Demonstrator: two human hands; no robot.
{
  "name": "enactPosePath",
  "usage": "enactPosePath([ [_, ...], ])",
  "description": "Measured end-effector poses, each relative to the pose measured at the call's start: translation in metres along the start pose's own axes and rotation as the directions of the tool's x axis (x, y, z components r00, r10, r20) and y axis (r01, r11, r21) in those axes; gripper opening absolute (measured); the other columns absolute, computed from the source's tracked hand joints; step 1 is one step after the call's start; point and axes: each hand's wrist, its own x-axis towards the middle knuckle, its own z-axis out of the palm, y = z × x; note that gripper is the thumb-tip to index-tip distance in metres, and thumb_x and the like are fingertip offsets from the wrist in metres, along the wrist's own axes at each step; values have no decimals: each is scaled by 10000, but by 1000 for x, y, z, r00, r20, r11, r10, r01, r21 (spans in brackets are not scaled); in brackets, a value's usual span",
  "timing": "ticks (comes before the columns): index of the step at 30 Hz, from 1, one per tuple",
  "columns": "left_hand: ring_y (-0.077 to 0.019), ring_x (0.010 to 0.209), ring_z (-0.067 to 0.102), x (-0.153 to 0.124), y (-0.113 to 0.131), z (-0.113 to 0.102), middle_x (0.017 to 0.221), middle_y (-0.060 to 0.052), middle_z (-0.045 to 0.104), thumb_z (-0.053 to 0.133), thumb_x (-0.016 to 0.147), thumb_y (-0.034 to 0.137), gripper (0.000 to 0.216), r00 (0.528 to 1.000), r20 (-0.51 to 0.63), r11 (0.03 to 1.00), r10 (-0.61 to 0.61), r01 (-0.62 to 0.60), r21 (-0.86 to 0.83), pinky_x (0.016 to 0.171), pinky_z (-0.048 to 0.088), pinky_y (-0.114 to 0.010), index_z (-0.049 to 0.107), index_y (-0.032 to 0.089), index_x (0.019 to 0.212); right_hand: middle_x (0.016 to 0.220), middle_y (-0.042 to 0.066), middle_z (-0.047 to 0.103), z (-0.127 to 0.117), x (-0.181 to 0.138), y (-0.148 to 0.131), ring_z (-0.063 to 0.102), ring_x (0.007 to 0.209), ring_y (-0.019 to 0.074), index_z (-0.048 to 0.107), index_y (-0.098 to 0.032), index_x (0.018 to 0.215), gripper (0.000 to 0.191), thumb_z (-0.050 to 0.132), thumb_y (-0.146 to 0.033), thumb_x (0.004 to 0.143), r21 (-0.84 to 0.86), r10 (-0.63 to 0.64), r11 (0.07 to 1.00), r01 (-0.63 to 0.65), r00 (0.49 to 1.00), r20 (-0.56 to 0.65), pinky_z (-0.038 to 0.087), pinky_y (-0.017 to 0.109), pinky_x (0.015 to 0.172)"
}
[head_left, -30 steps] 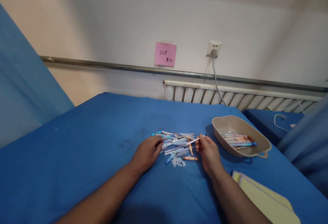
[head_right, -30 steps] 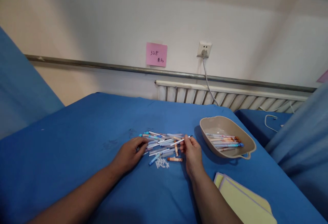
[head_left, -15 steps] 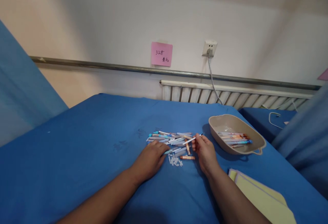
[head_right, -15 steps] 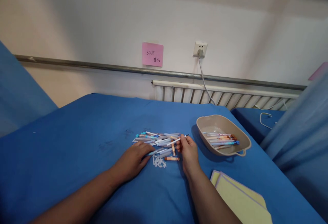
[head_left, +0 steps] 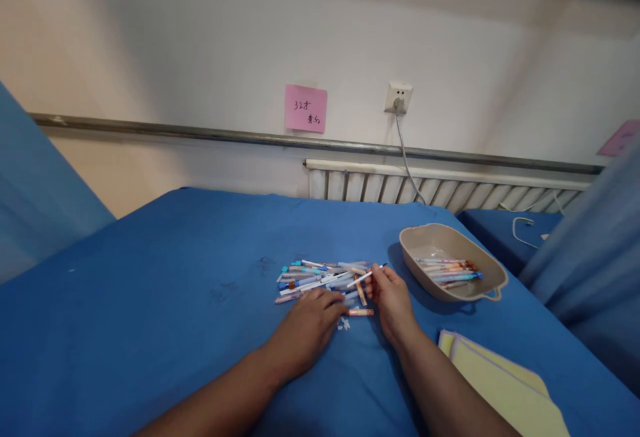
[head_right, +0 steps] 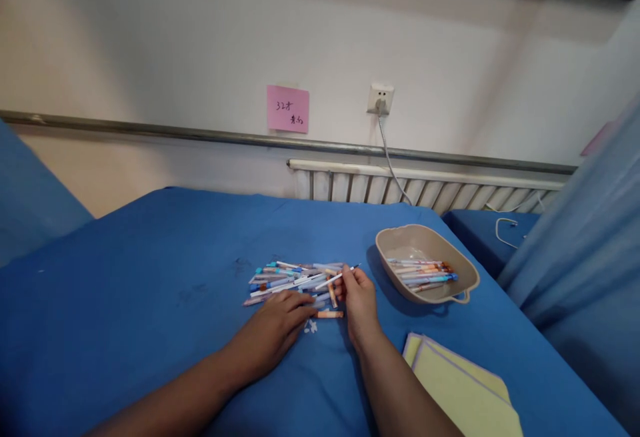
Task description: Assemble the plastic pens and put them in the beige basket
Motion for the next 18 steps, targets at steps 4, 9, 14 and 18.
enactPosePath([
  [4,-220,970,522,1,-4,-1,1050,-41,621,443,891,200,175,999,14,999,-47,47,12,861,388,-369,608,219,945,529,-32,548,1,0,-1,447,423,82,557,-172,645,366,655,-520,698,7,23,1000,-23,1000,16,356,193,411],
  [9,-230,909,529,3,-2,0,930,-46,618,486,867,228,108,987,21,987,-158,157,39,790,393,-345,576,201,921,521,-41,552,0,2,1,427,401,81,560,-174,665,355,659,-514,690,13,53,999,-53,999,11,327,197,393],
  [14,-254,933,526,6,4,-1,979,-66,609,516,829,204,165,973,46,971,-226,221,91,794,384,-358,582,209,980,522,-41,548,1,3,0,432,420,82,564,-175,653,344,634,-506,712,-9,34,999,-34,999,-7,327,197,414],
  [18,-264,917,533,8,6,-2,948,-80,611,515,804,180,160,964,60,960,-260,251,126,785,383,-364,610,201,930,510,-43,538,2,4,-1,423,420,77,556,-172,631,352,621,-506,719,-34,19,999,-19,1000,-15,317,193,415],
])
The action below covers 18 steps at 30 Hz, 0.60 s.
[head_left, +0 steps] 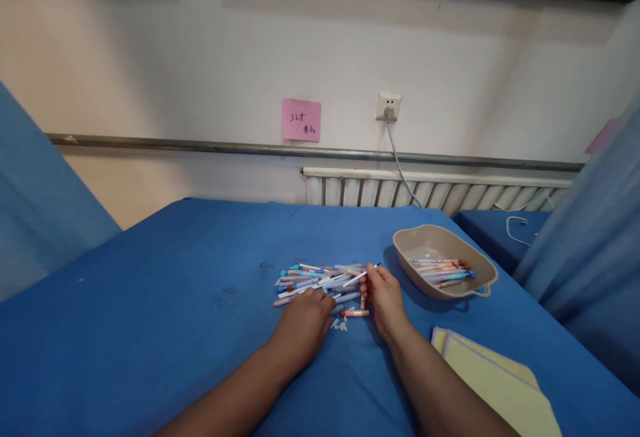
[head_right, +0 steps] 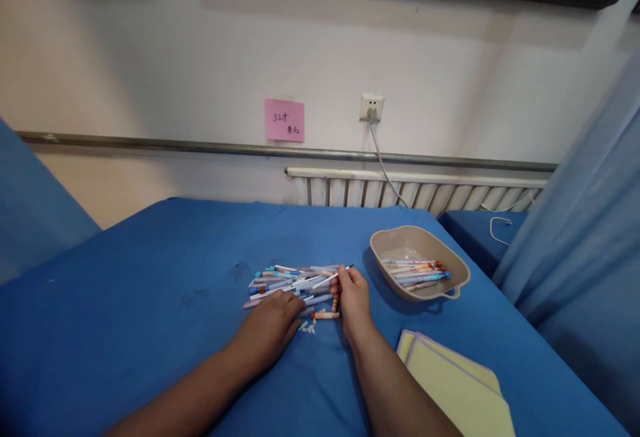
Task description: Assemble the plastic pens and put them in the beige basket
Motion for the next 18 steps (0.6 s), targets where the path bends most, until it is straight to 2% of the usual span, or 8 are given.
enactPosePath([
  [4,-248,904,542,-4,-5,2,927,-68,619,516,793,173,187,998,-48,996,-31,27,-90,784,384,-343,627,215,938,505,-44,538,0,0,-1,434,420,85,562,-175,638,352,623,-515,705,-10,-15,1000,15,1000,2,327,201,418],
  [6,-239,911,542,-10,-10,3,926,-59,623,514,803,196,174,991,-118,983,-67,45,-180,799,383,-336,633,221,927,506,-43,545,0,-1,-1,438,417,89,565,-180,647,348,622,-519,700,-13,-16,1000,16,1000,3,325,203,413],
  [11,-196,856,541,-31,-22,-3,891,-36,608,494,823,248,139,936,-284,868,-208,42,-495,783,399,-295,611,197,879,470,-42,529,4,-9,-4,414,388,93,548,-188,624,382,594,-558,708,-75,-24,997,26,999,37,310,206,383],
  [14,-179,806,530,-37,-28,-3,831,-22,591,548,784,269,104,907,-298,746,-297,26,-665,762,404,-282,592,181,820,452,-46,506,8,-16,-4,405,395,97,533,-192,619,410,576,-588,715,-130,2,991,10,995,96,321,195,371],
  [18,-143,692,517,-30,-37,4,727,5,556,663,689,309,195,880,-182,428,-438,26,-903,681,413,-251,559,166,771,483,-49,504,12,-24,0,439,428,111,558,-196,703,447,563,-643,702,-172,108,982,-78,979,175,394,204,370],
])
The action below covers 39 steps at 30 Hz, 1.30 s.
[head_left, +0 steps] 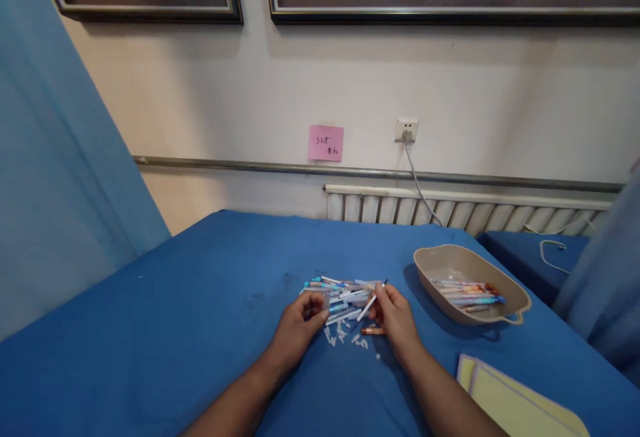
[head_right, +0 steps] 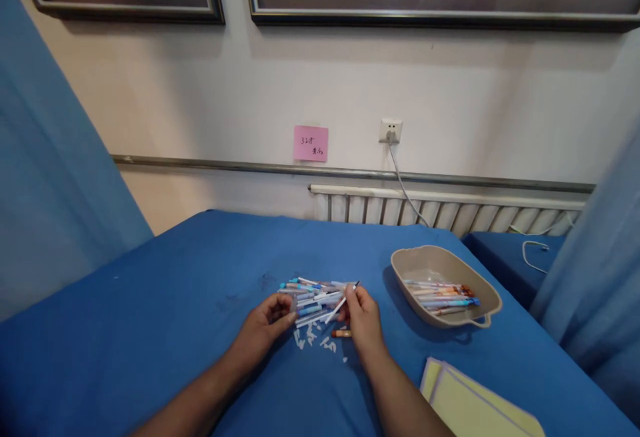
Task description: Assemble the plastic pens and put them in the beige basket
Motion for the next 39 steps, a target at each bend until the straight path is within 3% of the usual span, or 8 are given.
enactPosePath([
  [6,-136,703,557,6,-8,0,732,-4,578,722,661,383,303,990,83,940,-116,137,-312,698,428,-248,579,151,795,529,-9,587,9,-10,6,495,409,123,549,-190,735,454,509,-642,756,-87,-115,989,116,993,16,428,231,397],
  [15,-123,712,595,2,-10,3,797,-25,640,754,665,331,278,984,137,887,-117,165,-431,681,445,-230,583,150,787,609,-28,596,17,-18,10,478,440,94,569,-206,900,329,614,-498,756,-38,-176,982,184,971,164,384,204,437],
  [21,-123,697,608,0,-5,7,795,-19,648,790,613,291,366,982,111,856,-155,189,-481,679,454,-236,589,153,887,507,-34,527,18,-28,11,448,449,91,588,-176,641,323,597,-466,784,-222,-194,937,271,929,315,346,204,457],
  [23,-131,701,612,0,-4,5,819,-32,654,795,600,307,446,977,99,843,-188,212,-495,678,459,-245,591,153,966,474,-36,505,15,-31,4,431,426,95,592,-177,635,348,580,-490,788,-246,-211,928,279,939,270,326,208,432],
  [26,-132,697,604,2,-2,1,806,-38,652,762,636,352,416,975,67,857,-210,217,-468,645,452,-229,610,146,965,500,-47,491,4,-28,-8,413,420,95,594,-187,726,351,554,-530,788,-162,-271,948,273,962,34,311,204,403],
  [31,-101,600,554,8,-5,-5,761,-25,635,729,665,357,353,970,25,878,-240,228,-421,548,418,-197,620,141,923,427,-87,354,-22,-5,-19,306,371,74,505,-196,666,347,518,-515,803,36,-301,942,335,885,-354,241,191,369],
  [35,-93,556,530,10,-7,-3,701,-10,613,718,669,382,320,965,30,883,-259,249,-398,516,407,-195,614,136,847,484,-63,456,-28,5,-14,378,392,79,525,-187,708,349,535,-528,779,5,-291,951,310,899,-328,287,204,396],
  [39,-80,522,492,14,-4,-8,634,19,571,696,680,413,306,967,-56,894,-249,207,-398,496,385,-181,581,144,770,459,-87,397,-23,6,-12,326,369,68,544,-183,742,370,565,-552,750,-17,-280,958,286,921,-271,242,199,376],
])
